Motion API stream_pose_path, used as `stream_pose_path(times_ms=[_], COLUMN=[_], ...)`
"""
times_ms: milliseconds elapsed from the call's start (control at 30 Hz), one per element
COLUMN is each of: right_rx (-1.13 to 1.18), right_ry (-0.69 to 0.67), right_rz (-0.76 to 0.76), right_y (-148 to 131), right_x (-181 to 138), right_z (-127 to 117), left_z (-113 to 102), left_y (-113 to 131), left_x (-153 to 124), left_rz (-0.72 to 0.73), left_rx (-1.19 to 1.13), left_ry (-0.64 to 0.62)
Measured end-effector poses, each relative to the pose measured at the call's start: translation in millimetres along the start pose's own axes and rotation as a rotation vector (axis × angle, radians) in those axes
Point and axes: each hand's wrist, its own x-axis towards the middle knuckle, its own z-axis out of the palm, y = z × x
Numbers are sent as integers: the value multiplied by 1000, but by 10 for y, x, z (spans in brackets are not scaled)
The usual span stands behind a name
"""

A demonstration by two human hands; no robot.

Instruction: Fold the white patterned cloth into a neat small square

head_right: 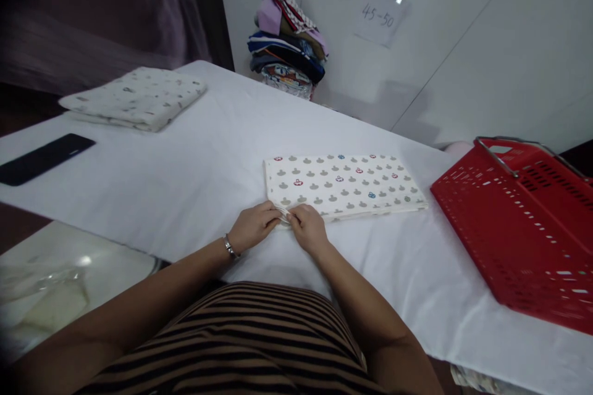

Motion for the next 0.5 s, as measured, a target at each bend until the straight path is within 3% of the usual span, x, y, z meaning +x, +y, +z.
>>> stream_pose_path(times_ms=[200, 500], right_rx=[-60, -111], right_ry=[23, -33], right_rz=[-64, -143], right_y=[-19, -41], right_x=[-53, -86], right_z=[27, -6], left_z=[-20, -6], left_y=[-10, -19], left_x=[-41, -56], left_rz=[127, 129], left_rx=[2, -20], left_ry=[47, 119])
